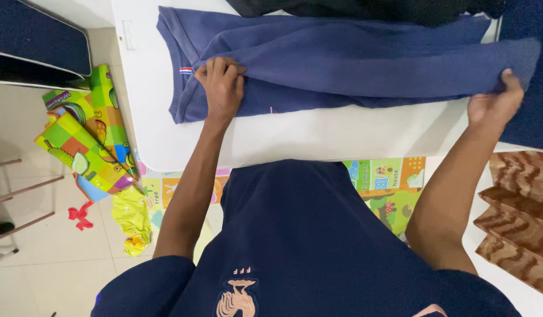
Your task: The person folds a blue t-shirt on a white table, then places it into an open suitcase. The person then picks up a black long-sleeved shirt with a graphic print, lays it flat on the table, and begins to fold it.
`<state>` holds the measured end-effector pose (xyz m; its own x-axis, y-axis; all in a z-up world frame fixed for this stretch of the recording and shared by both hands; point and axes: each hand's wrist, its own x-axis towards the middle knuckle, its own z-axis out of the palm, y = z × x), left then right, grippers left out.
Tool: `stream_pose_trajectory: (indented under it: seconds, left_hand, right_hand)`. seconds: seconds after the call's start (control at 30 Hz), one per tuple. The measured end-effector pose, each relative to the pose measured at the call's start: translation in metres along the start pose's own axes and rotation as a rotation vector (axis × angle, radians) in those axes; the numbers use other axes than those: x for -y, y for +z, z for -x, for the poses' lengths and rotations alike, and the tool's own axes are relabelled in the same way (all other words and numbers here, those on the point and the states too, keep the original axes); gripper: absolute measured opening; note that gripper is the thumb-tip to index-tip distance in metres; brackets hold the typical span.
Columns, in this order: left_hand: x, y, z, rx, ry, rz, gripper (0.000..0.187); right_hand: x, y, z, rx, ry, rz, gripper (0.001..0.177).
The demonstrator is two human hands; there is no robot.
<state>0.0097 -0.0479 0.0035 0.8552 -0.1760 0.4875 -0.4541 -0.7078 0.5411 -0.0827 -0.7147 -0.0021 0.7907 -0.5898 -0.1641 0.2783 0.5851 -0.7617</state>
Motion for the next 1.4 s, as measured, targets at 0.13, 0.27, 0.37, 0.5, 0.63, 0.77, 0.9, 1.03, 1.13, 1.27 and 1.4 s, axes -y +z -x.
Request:
stream_pose_trajectory:
  seconds: [0.13, 0.27, 0.37, 0.5, 0.63, 0.77, 0.9, 1.03, 1.13, 1.27, 1.4]
  left_hand:
    - [-0.010, -0.008, 0.002, 0.048, -0.017, -0.048, 0.017]
    - [-0.018, -0.014, -0.012, 0.108, -0.043, 0.014, 0.019]
    - [-0.012, -0.005, -0.028, 0.090, -0.032, 0.019, 0.017]
    - [0.001, 0.025, -0.056, 0.211, 0.029, 0.115, 0.026]
    - [0.003, 0.054, -0.067, 0.467, -0.051, 0.087, 0.036]
    - [0.009, 0.071, -0.073, 0.485, -0.077, 0.084, 0.041]
    - [0.018, 0.077, -0.080, 0.478, -0.118, 0.221, 0.040]
    - [0.018, 0.070, -0.093, 0.481, -0.254, 0.324, 0.042]
    - [0.015, 0.065, -0.095, 0.464, -0.277, 0.324, 0.041]
    - [0.001, 0.083, -0.108, 0.473, -0.223, 0.269, 0.046]
    - [-0.012, 0.102, -0.118, 0.552, -0.188, 0.248, 0.047]
  right_hand:
    - [-0.005, 0.002, 0.011, 0.037, -0.009, 0.205, 0.052]
    - [-0.021, 0.003, 0.002, -0.306, 0.116, 0.285, 0.042]
    - [-0.018, 0.004, -0.005, -0.305, 0.121, 0.370, 0.034]
    - [-0.007, 0.011, -0.012, -0.184, 0.127, 0.382, 0.027]
    - [-0.005, 0.021, -0.009, -0.174, 0.092, 0.416, 0.028]
    - [-0.010, 0.030, -0.002, -0.192, 0.103, 0.458, 0.035]
    - [-0.009, 0.029, 0.001, -0.212, 0.093, 0.462, 0.036]
    - [-0.008, 0.024, -0.002, -0.245, 0.105, 0.400, 0.036]
    - [-0.011, 0.027, -0.002, -0.256, 0.095, 0.470, 0.033]
    - [-0.008, 0.025, -0.008, -0.139, 0.134, 0.603, 0.024]
    - [-0.001, 0.024, -0.010, -0.002, 0.055, 0.658, 0.018]
